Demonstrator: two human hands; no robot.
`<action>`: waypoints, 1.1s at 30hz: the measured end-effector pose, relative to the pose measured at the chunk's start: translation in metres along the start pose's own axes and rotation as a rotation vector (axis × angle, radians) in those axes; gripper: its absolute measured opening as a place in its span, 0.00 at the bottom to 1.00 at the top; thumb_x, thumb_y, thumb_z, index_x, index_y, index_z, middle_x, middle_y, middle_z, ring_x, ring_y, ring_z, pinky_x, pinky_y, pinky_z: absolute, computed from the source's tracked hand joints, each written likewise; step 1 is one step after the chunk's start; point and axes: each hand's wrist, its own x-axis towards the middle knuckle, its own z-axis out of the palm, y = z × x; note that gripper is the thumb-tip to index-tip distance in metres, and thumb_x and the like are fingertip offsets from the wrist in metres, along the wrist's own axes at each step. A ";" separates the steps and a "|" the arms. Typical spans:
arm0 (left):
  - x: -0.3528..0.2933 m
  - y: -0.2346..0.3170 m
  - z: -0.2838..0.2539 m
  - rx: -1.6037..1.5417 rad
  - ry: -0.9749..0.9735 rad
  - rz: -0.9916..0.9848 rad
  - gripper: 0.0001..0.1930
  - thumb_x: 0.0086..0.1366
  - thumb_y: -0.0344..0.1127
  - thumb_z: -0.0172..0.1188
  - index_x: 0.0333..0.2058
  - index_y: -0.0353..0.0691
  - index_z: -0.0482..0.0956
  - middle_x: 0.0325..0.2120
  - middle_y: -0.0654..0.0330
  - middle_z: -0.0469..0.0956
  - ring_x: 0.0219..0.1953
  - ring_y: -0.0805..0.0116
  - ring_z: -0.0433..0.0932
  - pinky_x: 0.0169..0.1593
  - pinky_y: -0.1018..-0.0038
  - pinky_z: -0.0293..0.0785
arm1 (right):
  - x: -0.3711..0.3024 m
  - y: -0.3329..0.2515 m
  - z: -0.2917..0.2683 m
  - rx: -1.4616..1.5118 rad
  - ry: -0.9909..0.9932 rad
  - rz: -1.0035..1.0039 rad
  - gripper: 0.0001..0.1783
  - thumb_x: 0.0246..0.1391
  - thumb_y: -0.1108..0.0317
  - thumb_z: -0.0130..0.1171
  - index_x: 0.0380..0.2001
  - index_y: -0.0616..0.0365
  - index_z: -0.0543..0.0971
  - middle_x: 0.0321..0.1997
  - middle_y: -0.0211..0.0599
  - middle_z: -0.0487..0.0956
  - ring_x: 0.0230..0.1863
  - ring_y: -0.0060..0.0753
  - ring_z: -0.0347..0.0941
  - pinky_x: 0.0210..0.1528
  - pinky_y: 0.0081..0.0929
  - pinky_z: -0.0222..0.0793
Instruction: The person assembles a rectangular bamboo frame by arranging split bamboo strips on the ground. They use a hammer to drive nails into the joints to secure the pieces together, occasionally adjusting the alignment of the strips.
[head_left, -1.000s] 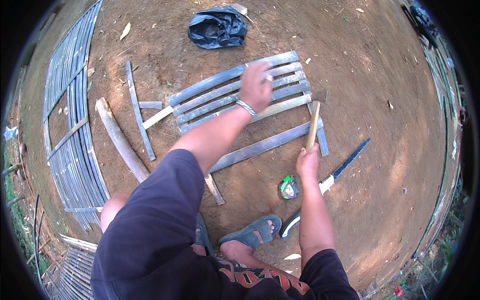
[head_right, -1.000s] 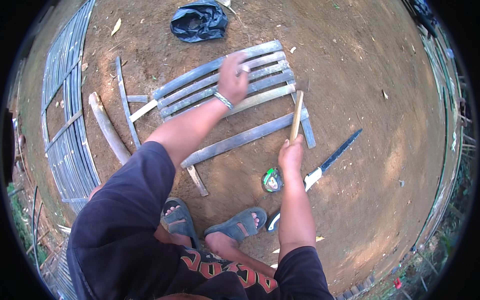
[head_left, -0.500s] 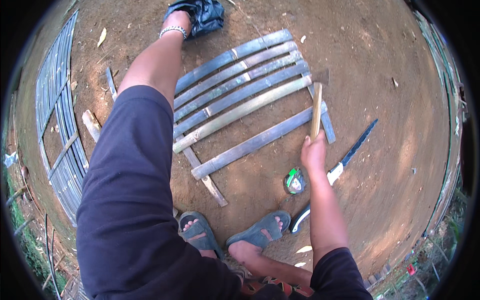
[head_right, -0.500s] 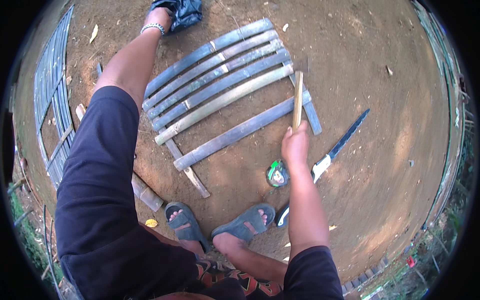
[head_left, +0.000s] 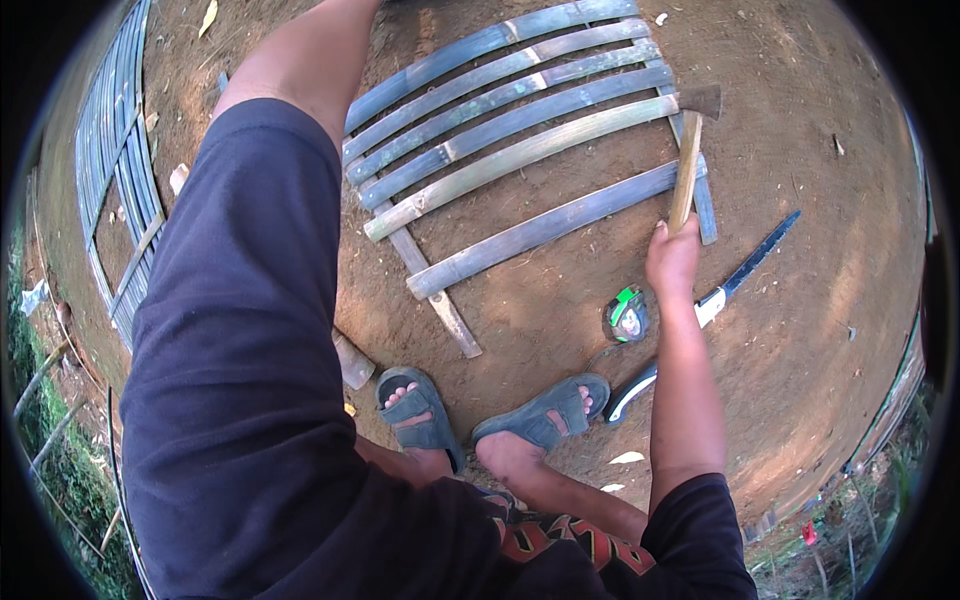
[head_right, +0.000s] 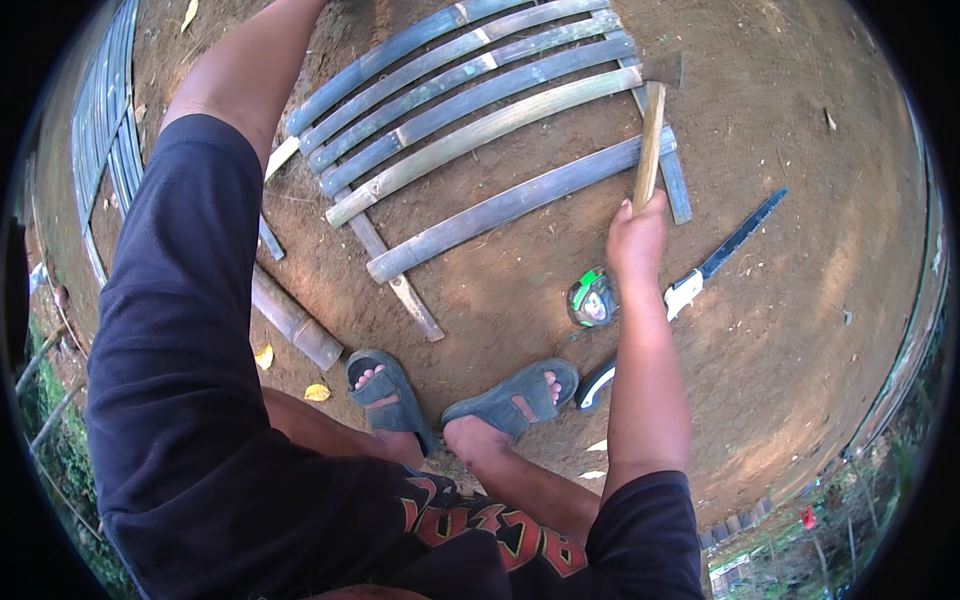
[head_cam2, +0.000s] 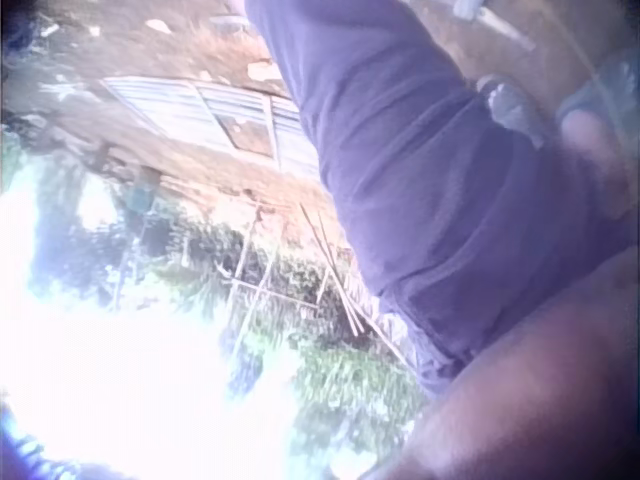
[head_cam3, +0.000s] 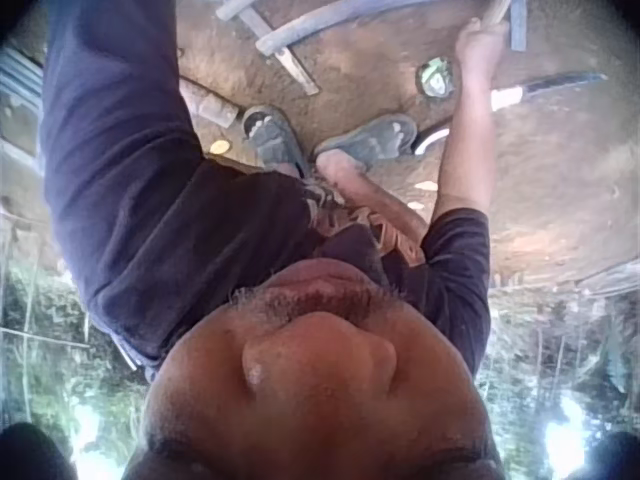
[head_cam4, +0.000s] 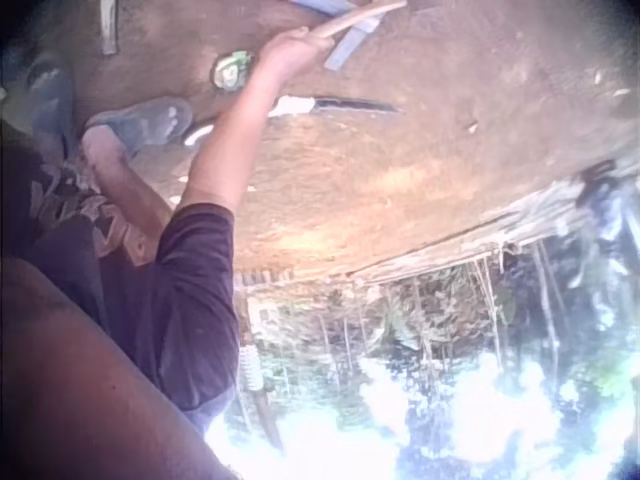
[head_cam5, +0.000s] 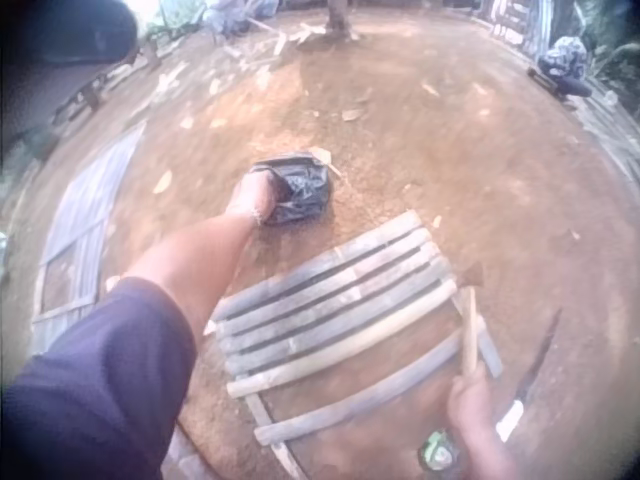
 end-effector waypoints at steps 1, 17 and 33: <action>0.022 -0.028 0.013 0.211 0.091 0.017 0.13 0.63 0.33 0.54 0.39 0.39 0.86 0.41 0.42 0.83 0.47 0.43 0.82 0.50 0.57 0.78 | 0.000 -0.004 0.002 0.010 -0.025 0.012 0.18 0.61 0.72 0.58 0.51 0.65 0.68 0.41 0.66 0.79 0.46 0.71 0.75 0.48 0.53 0.71; -0.128 -0.085 -0.050 -0.583 -0.111 -0.207 0.21 0.63 0.39 0.67 0.52 0.38 0.78 0.51 0.50 0.79 0.48 0.57 0.82 0.52 0.63 0.78 | 0.002 0.008 -0.001 -0.066 -0.021 -0.087 0.19 0.59 0.70 0.59 0.50 0.69 0.69 0.43 0.66 0.78 0.48 0.69 0.76 0.52 0.49 0.70; -0.379 -0.032 0.038 -0.953 0.387 -0.810 0.08 0.63 0.30 0.67 0.40 0.35 0.86 0.37 0.61 0.87 0.38 0.77 0.83 0.42 0.77 0.80 | 0.001 0.010 0.004 -0.144 -0.052 -0.058 0.26 0.60 0.70 0.59 0.57 0.73 0.65 0.52 0.68 0.76 0.54 0.67 0.74 0.58 0.46 0.68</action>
